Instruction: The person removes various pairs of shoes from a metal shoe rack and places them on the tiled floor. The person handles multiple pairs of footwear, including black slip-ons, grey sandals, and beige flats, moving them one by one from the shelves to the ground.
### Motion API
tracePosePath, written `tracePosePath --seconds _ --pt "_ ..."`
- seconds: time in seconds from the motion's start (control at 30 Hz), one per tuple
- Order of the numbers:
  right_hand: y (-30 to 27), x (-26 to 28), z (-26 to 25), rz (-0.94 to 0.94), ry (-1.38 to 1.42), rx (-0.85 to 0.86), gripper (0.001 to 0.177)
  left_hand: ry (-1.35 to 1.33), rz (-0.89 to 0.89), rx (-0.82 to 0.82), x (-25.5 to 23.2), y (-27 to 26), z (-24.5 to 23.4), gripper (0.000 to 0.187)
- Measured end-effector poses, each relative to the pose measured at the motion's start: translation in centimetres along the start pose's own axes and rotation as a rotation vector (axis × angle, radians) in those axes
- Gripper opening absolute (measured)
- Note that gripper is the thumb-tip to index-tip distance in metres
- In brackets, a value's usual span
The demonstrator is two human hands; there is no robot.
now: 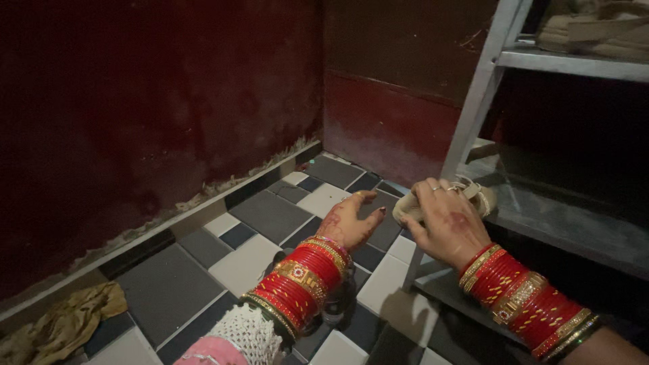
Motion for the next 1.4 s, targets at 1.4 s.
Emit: tracePosePath --seconds 1.4 --pt "-1.1 18.5 10.4 -0.559 0.411 0.002 0.05 -0.424 -0.577 -0.131 17.0 -10.4 -9.6 0.074"
Point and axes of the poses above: each hand's wrist, its own y-axis towards the middle knuckle, its own z-axis out of the palm, x = y × z, the point moved 8 cm from there along y, towards the middle knuckle, and after that the axes turned 12 degrees about z, right-handed, at the moved point
